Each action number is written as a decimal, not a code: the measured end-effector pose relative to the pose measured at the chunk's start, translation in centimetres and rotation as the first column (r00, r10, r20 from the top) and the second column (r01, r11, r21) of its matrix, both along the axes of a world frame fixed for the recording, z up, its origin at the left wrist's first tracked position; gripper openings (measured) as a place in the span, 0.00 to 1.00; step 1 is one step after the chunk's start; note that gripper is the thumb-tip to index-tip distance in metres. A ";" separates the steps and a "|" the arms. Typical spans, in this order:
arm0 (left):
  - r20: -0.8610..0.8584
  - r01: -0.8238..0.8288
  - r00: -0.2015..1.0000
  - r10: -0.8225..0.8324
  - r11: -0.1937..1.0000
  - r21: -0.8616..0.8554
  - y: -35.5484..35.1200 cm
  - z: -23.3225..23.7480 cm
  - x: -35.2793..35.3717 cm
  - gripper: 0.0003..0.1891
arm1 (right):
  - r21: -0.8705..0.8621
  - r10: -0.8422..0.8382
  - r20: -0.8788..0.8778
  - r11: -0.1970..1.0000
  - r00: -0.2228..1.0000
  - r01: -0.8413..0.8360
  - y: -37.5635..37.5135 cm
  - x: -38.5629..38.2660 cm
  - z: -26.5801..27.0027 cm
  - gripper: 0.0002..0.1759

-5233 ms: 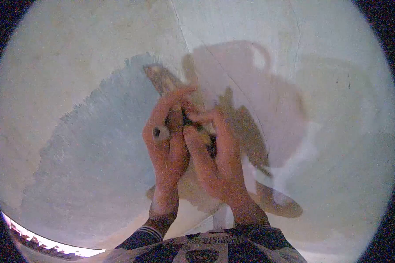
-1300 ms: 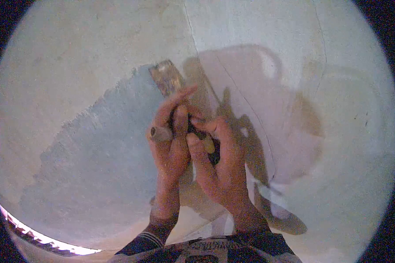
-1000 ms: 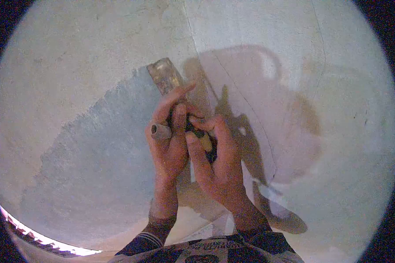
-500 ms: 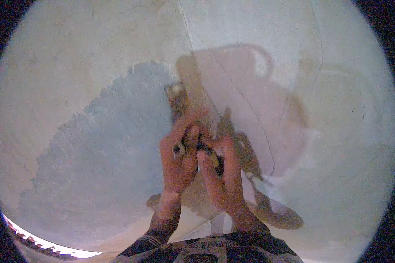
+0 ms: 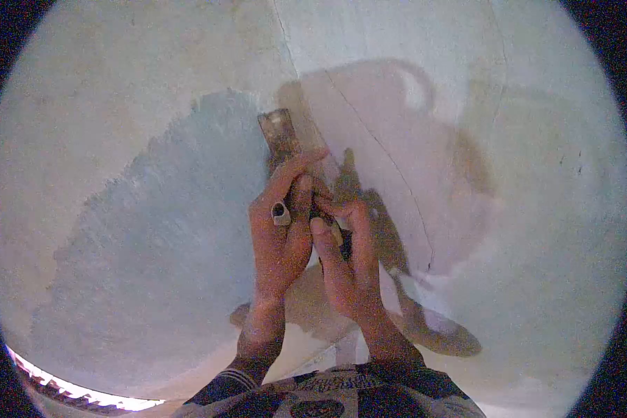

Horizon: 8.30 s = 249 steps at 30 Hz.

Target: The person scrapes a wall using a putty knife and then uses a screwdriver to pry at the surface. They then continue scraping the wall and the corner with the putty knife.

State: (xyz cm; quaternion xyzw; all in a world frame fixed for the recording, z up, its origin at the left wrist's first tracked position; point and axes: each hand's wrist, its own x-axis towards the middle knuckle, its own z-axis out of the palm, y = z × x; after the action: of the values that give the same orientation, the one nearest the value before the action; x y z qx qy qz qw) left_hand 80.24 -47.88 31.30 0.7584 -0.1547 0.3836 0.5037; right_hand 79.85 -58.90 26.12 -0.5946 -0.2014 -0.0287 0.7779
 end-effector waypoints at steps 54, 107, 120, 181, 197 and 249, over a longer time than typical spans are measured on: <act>0.041 -0.011 0.999 0.006 0.993 0.116 2.8 -2.2 0.8 0.12 | 0.009 -0.162 0.288 0.986 0.944 0.167 2.9 1.7 -2.0 0.15; 0.055 -0.024 0.998 0.018 0.994 0.105 2.3 -2.3 2.7 0.13 | 0.040 -0.201 0.209 0.980 0.957 0.197 3.0 2.8 -2.4 0.15; 0.146 -0.058 0.989 0.039 0.990 0.131 3.0 -3.4 3.9 0.11 | -0.033 -0.229 0.359 0.966 0.905 0.258 2.9 3.1 -3.3 0.15; 0.009 -0.123 0.992 0.123 0.992 0.023 3.6 -2.9 3.5 0.08 | -0.100 -0.212 0.447 0.954 0.869 0.284 3.5 3.6 -2.6 0.10; 0.012 -0.082 0.997 0.083 0.995 -0.063 2.7 -3.6 3.0 0.09 | -0.164 -0.178 0.423 0.949 0.888 0.268 1.9 2.9 -0.5 0.10; 0.083 -0.078 0.994 0.075 0.996 0.036 -0.5 -2.2 3.6 0.09 | -0.209 -0.185 0.548 0.914 0.816 0.348 -2.5 1.4 -1.2 0.19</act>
State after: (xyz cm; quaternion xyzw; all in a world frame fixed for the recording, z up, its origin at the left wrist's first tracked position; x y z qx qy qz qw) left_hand 83.79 -48.39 29.14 0.7570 -0.1536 0.4303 0.4672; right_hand 81.28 -61.41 24.94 -0.6980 -0.3184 -0.2661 0.5835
